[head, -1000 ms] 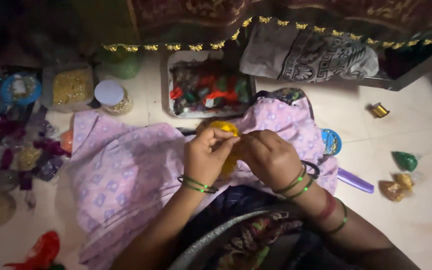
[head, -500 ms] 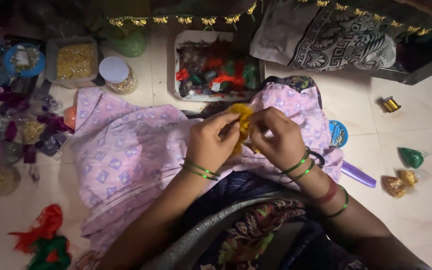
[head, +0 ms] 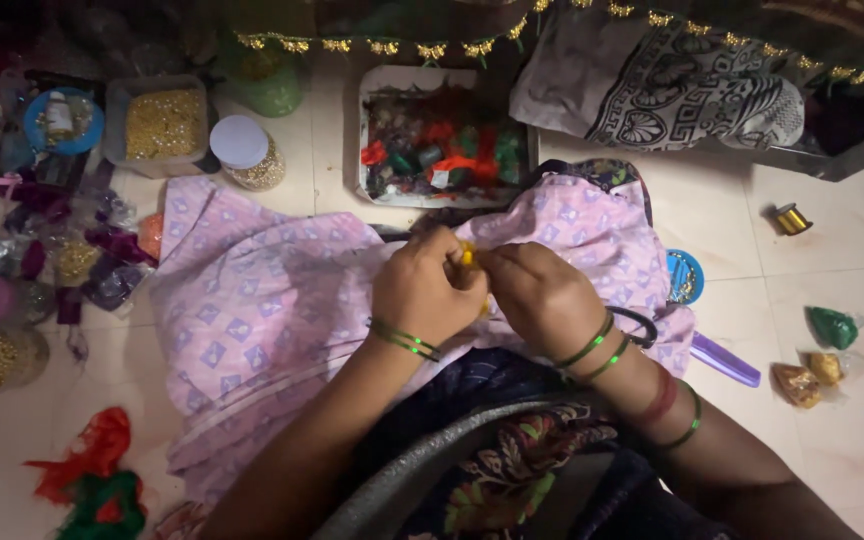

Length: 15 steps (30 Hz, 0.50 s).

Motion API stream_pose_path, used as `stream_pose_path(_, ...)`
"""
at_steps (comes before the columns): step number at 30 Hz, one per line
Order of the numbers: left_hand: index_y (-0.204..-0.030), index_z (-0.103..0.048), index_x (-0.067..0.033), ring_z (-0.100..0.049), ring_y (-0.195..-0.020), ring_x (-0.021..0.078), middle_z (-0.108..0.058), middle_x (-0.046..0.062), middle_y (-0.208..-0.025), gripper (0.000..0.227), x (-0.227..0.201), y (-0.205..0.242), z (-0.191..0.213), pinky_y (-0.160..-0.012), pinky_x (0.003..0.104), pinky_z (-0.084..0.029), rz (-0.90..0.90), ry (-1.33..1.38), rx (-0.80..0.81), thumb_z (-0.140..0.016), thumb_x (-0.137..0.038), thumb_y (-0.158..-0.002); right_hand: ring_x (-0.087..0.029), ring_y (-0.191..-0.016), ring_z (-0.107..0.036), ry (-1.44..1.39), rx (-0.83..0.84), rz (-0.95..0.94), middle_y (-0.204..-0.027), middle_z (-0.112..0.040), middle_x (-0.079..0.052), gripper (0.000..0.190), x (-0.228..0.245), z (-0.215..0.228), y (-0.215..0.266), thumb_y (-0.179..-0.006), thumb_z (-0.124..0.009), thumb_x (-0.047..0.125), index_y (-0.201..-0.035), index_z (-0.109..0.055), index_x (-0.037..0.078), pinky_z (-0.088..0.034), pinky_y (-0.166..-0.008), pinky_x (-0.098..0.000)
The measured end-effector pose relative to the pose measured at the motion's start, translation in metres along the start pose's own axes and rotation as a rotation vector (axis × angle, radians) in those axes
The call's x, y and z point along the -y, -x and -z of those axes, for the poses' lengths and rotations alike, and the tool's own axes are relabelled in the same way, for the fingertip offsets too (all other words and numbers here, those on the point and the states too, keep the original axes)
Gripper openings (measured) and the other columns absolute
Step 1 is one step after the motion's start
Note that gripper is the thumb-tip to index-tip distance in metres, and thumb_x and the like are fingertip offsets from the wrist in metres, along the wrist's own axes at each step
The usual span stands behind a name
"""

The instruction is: The recorder uses yellow yarn and their hands to wrap and shape yellow decorative tassels on the floor of a workshop.

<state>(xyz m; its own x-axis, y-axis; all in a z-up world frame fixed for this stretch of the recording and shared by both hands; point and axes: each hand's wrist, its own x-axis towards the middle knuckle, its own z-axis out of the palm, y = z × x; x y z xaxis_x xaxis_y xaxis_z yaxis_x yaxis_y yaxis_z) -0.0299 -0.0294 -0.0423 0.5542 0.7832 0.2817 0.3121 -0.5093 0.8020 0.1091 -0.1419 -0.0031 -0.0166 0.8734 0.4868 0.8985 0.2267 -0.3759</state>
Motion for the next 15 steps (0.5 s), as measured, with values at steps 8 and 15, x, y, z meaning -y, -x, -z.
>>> stream_pose_path(8,-0.086,-0.061,-0.0056,-0.069,-0.078,0.033,-0.069,0.014,-0.084,0.024,-0.001,-0.009,0.001,-0.064,0.042,-0.055,-0.147,0.06,-0.06,-0.078,-0.019,-0.074,-0.021,-0.071,-0.071,-0.102,-0.008,-0.204,-0.088,-0.071,-0.012,0.021,-0.031,-0.014,0.012,-0.085,-0.076,0.011,-0.103,-0.073,0.0,-0.057,-0.063,-0.0309)
stream_pose_path(15,-0.089,-0.064,-0.004,-0.071,-0.067,0.0117,-0.072,0.005,-0.076,0.014,0.002,-0.023,0.006,-0.063,0.028,-0.057,0.026,0.421,0.099,-0.071,-0.013,-0.08,-0.015,-0.081,-0.073,-1.097,-0.125,-0.769,-0.101,-0.076,-0.01,0.021,-0.038,0.002,0.002,-0.092,-0.069,-0.001,-0.112,-0.072,-0.004,-0.062,-0.071,-0.0298)
